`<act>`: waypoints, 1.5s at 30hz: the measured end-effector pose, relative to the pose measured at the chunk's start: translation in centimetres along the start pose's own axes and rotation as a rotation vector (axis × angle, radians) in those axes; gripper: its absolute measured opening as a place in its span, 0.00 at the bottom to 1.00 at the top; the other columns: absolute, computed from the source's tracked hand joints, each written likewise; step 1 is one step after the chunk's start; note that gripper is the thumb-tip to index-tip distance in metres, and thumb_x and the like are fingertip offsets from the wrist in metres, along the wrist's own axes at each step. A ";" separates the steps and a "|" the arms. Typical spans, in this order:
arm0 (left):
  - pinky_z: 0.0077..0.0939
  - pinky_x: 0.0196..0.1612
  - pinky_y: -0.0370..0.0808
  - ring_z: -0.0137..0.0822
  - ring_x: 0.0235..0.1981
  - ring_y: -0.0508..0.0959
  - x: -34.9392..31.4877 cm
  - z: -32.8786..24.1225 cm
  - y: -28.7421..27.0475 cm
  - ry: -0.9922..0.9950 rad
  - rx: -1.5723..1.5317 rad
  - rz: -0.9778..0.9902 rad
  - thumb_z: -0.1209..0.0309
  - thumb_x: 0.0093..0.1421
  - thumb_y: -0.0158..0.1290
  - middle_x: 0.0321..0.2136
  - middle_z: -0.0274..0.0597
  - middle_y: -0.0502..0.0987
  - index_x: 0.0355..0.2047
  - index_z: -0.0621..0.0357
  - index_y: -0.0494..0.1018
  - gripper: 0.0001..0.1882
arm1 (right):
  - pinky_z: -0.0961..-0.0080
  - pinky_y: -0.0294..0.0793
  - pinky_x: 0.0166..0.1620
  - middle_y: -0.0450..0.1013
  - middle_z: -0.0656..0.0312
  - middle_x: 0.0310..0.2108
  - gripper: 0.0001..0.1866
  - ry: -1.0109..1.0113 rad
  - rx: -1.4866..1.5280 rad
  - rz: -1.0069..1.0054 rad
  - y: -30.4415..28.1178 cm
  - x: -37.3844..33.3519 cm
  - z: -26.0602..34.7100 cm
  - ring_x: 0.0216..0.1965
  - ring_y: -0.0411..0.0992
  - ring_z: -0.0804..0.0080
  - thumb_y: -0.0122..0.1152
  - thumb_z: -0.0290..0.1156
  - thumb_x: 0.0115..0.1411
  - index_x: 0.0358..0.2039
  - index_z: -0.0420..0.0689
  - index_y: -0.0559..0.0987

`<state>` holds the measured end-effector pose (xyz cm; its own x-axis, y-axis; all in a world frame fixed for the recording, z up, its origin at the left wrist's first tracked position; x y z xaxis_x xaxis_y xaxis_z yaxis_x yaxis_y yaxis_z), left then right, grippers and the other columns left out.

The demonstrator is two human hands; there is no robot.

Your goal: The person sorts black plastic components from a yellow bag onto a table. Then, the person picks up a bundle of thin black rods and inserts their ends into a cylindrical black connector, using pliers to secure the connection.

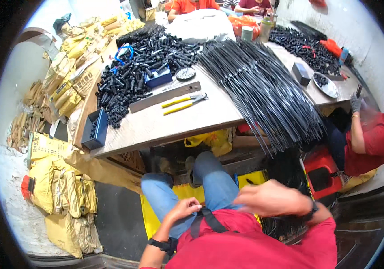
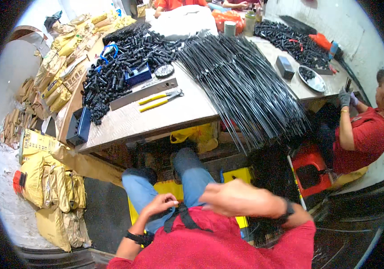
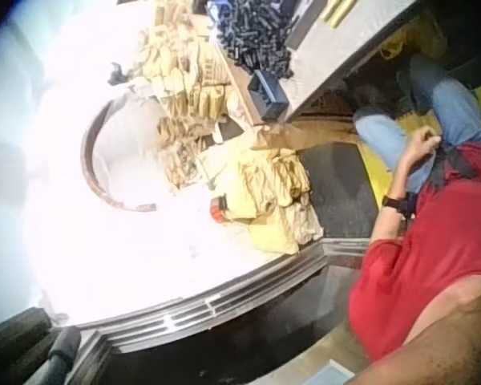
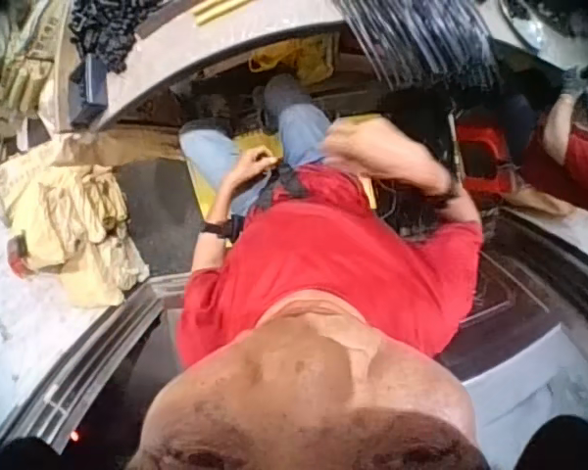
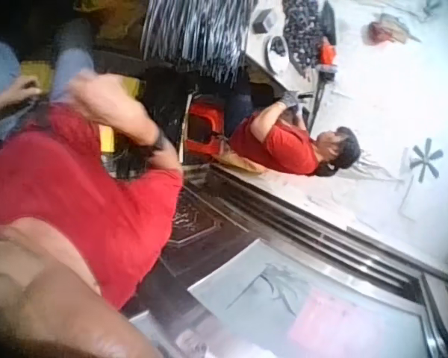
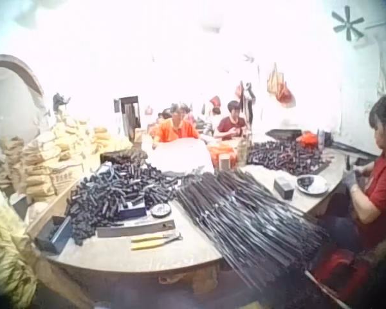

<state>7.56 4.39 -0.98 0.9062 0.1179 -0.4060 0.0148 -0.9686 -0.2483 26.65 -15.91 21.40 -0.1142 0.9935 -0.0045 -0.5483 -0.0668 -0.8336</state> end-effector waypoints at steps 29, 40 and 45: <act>0.16 0.28 0.68 0.20 0.25 0.71 1.6 4.0 -0.7 0.104 -0.453 -0.220 0.65 0.58 0.50 0.23 0.30 0.72 0.35 0.61 0.71 0.11 | 0.63 0.73 0.29 0.65 0.49 0.37 0.23 0.117 -0.677 0.067 -4.6 28.5 -13.1 0.32 0.72 0.55 0.56 0.27 0.47 0.45 0.40 0.63; 0.16 0.27 0.66 0.20 0.23 0.67 4.2 4.8 -0.2 -0.009 -0.236 -0.112 0.66 0.57 0.50 0.21 0.28 0.71 0.32 0.60 0.72 0.10 | 0.68 0.74 0.34 0.62 0.61 0.50 0.22 -0.151 -0.405 0.048 -8.7 21.7 -13.3 0.38 0.72 0.61 0.49 0.17 0.45 0.42 0.49 0.71; 0.19 0.29 0.67 0.23 0.25 0.70 4.6 5.1 0.0 0.016 -0.236 -0.160 0.66 0.55 0.51 0.22 0.34 0.73 0.33 0.62 0.72 0.11 | 0.63 0.73 0.29 0.73 0.50 0.29 0.14 0.604 -0.673 -0.193 -13.0 19.0 -18.6 0.27 0.74 0.56 0.54 0.39 0.53 0.25 0.39 0.74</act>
<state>9.62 6.10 -7.34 0.8910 0.2715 -0.3638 0.2541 -0.9624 -0.0961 46.99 5.59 21.86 0.4838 0.8743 0.0381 0.1060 -0.0153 -0.9942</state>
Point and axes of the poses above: each hand's wrist, its own x-axis towards the middle knuckle, its own y-axis out of the palm, z = x × y, the point moved 2 cm from there along x, towards the middle knuckle
